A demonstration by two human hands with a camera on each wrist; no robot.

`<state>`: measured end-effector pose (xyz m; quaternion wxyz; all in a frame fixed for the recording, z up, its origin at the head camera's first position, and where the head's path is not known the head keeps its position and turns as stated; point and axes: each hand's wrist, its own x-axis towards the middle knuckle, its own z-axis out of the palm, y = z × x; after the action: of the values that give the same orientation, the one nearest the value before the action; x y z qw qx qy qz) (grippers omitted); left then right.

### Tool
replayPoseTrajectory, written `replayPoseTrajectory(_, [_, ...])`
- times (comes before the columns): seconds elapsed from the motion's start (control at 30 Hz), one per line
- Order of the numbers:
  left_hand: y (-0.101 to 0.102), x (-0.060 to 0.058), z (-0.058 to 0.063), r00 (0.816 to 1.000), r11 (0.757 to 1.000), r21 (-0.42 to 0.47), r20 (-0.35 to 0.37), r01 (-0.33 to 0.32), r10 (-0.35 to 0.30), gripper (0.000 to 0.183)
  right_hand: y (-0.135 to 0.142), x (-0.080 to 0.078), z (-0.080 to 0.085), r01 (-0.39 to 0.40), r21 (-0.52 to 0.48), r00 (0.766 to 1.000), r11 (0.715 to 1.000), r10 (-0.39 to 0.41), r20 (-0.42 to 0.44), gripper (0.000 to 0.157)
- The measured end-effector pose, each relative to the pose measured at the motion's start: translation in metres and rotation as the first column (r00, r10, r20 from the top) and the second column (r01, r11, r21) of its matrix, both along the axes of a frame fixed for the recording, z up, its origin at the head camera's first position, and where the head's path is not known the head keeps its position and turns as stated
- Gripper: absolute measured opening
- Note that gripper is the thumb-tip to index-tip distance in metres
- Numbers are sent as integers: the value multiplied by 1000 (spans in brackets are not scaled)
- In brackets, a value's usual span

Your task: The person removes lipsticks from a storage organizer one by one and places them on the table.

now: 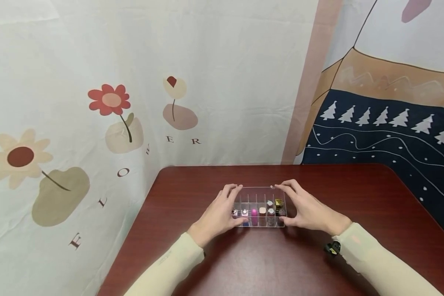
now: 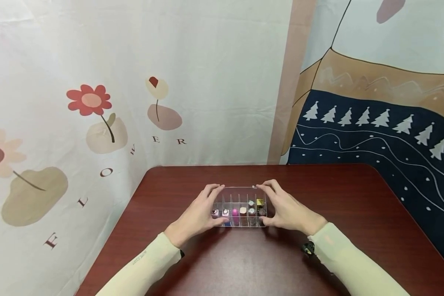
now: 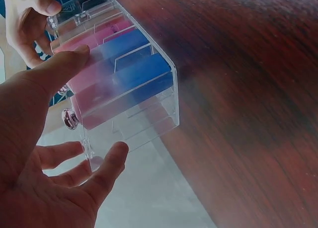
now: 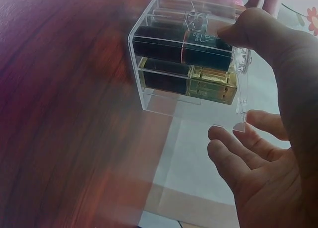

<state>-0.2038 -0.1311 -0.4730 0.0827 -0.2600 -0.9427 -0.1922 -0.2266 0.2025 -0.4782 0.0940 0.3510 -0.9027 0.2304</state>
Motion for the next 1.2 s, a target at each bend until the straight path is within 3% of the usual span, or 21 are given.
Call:
replayPoseTrajectory(0.6, [14, -7, -2, 999, 1000, 0, 25, 27, -27, 109, 17, 1, 1, 36, 18, 998, 999, -36, 52, 98])
replayPoseTrajectory(1.2, [15, -9, -3, 999, 1000, -1, 43, 17, -17, 110, 23, 2, 7, 29, 47, 999, 998, -30, 26, 97])
